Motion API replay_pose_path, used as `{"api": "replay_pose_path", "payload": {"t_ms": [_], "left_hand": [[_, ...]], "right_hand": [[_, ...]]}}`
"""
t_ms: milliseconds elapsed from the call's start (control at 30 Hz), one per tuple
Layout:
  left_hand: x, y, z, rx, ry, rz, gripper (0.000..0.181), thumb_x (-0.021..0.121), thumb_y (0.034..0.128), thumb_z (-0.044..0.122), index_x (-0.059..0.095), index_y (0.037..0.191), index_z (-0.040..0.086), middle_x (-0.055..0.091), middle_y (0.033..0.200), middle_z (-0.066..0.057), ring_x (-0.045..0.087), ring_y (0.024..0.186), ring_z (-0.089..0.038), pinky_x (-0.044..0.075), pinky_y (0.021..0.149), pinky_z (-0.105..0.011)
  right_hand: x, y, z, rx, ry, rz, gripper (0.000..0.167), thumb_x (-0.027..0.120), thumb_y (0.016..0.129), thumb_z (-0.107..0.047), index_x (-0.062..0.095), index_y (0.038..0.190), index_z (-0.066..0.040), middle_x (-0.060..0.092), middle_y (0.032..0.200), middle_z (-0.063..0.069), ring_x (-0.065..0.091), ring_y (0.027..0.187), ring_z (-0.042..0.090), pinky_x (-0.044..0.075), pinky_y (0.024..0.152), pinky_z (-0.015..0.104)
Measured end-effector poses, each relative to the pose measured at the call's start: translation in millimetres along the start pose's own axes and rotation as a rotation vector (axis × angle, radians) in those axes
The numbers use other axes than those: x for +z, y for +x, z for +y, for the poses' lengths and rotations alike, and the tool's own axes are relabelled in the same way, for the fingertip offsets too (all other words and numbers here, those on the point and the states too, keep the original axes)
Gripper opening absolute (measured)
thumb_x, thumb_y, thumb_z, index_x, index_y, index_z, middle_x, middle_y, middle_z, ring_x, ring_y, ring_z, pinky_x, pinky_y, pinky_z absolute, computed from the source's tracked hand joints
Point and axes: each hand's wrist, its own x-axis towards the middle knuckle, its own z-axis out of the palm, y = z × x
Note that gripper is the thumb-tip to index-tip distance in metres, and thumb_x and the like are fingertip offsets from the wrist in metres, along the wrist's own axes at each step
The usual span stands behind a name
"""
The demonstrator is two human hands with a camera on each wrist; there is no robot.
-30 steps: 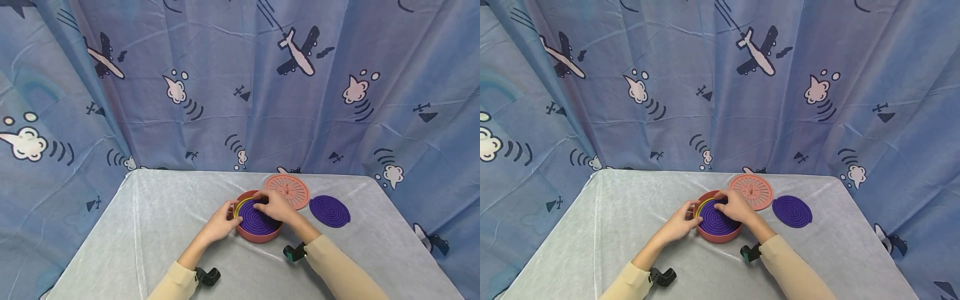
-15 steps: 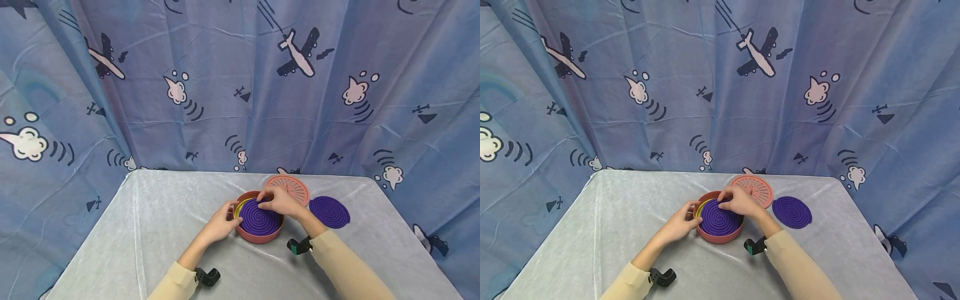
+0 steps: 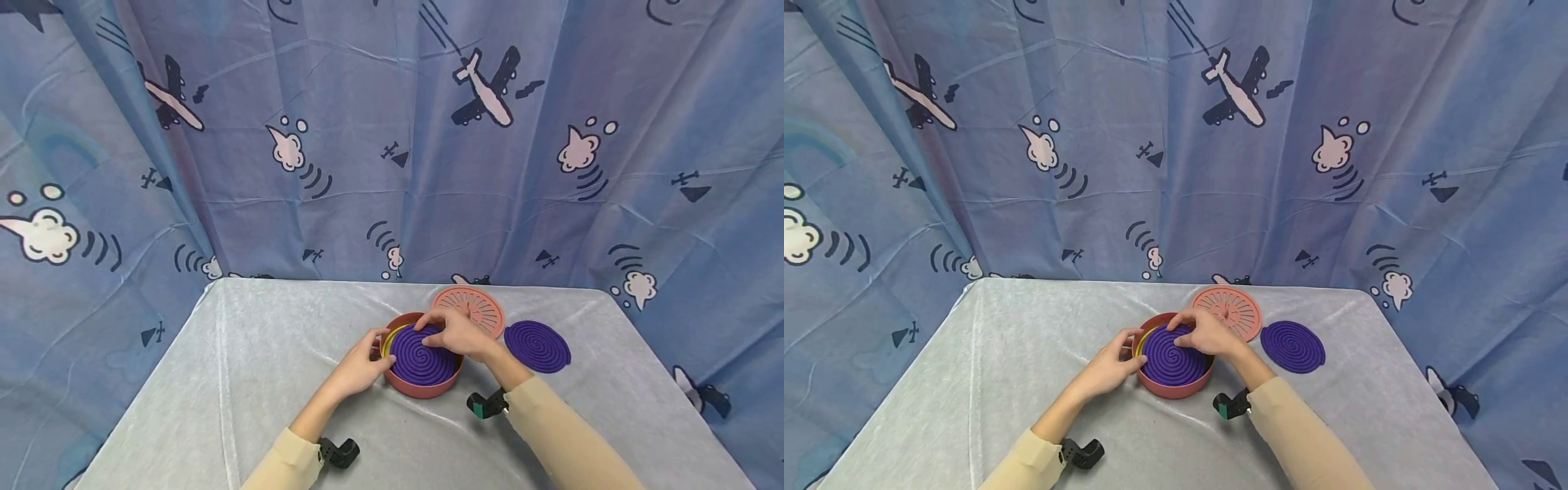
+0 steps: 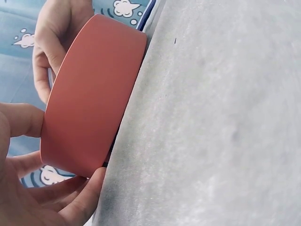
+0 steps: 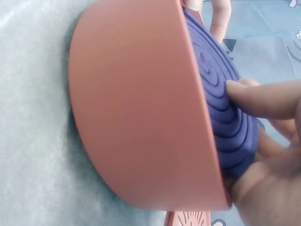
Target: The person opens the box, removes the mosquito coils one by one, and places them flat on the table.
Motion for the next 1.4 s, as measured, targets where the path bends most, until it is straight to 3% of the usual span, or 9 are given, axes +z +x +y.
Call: {"api": "replay_pose_path", "payload": {"t_ms": [533, 800, 1033, 1233, 1400], "left_hand": [[1.5, -0.3, -1.9, 0.014, 0.013, 0.008, 0.055, 0.066, 0.0961, 0.025, 0.049, 0.146, 0.009, 0.058, 0.129, -0.019, 0.061, 0.115, -0.033, 0.049, 0.095, -0.052], [0.8, -0.9, -0.8, -0.005, 0.002, 0.0, 0.056, 0.066, 0.0969, 0.027, 0.048, 0.147, 0.01, 0.057, 0.132, -0.018, 0.06, 0.117, -0.033, 0.05, 0.096, -0.053], [1.2, 0.0, -1.7, -0.005, 0.005, 0.002, 0.055, 0.066, 0.0971, 0.027, 0.048, 0.147, 0.011, 0.058, 0.131, -0.018, 0.06, 0.117, -0.032, 0.05, 0.096, -0.052], [2.1, -0.5, -1.7, -0.002, 0.007, 0.0, 0.055, 0.066, 0.0973, 0.026, 0.048, 0.147, 0.011, 0.058, 0.131, -0.018, 0.06, 0.117, -0.033, 0.05, 0.095, -0.052], [2.1, -0.6, -2.2, 0.004, 0.002, 0.006, 0.055, 0.066, 0.0972, 0.027, 0.048, 0.147, 0.011, 0.059, 0.13, -0.017, 0.06, 0.116, -0.032, 0.049, 0.095, -0.052]], "right_hand": [[-29.4, -16.5, -7.7, -0.001, 0.08, 0.129, 0.022, 0.072, 0.091, -0.002, 0.071, 0.113, -0.003, 0.058, 0.132, 0.017, 0.062, 0.108, 0.032, 0.056, 0.085, 0.038], [-51.9, -36.7, -3.7, 0.053, 0.1, 0.153, 0.027, 0.071, 0.092, -0.005, 0.067, 0.119, -0.003, 0.055, 0.135, 0.019, 0.061, 0.108, 0.032, 0.056, 0.083, 0.035], [-79.4, -58.4, 12.0, 0.054, 0.037, 0.193, 0.028, 0.071, 0.093, -0.006, 0.066, 0.12, -0.001, 0.055, 0.138, 0.022, 0.059, 0.116, 0.034, 0.054, 0.085, 0.032], [-107.0, -84.6, 31.9, 0.11, -0.064, 0.242, 0.03, 0.071, 0.094, -0.009, 0.066, 0.122, -0.001, 0.058, 0.132, 0.021, 0.06, 0.114, 0.035, 0.054, 0.085, 0.033], [-125.5, -107.9, 50.8, 0.158, -0.078, 0.267, 0.036, 0.071, 0.095, -0.012, 0.063, 0.126, 0.002, 0.055, 0.135, 0.025, 0.058, 0.116, 0.037, 0.054, 0.082, 0.031]]}}
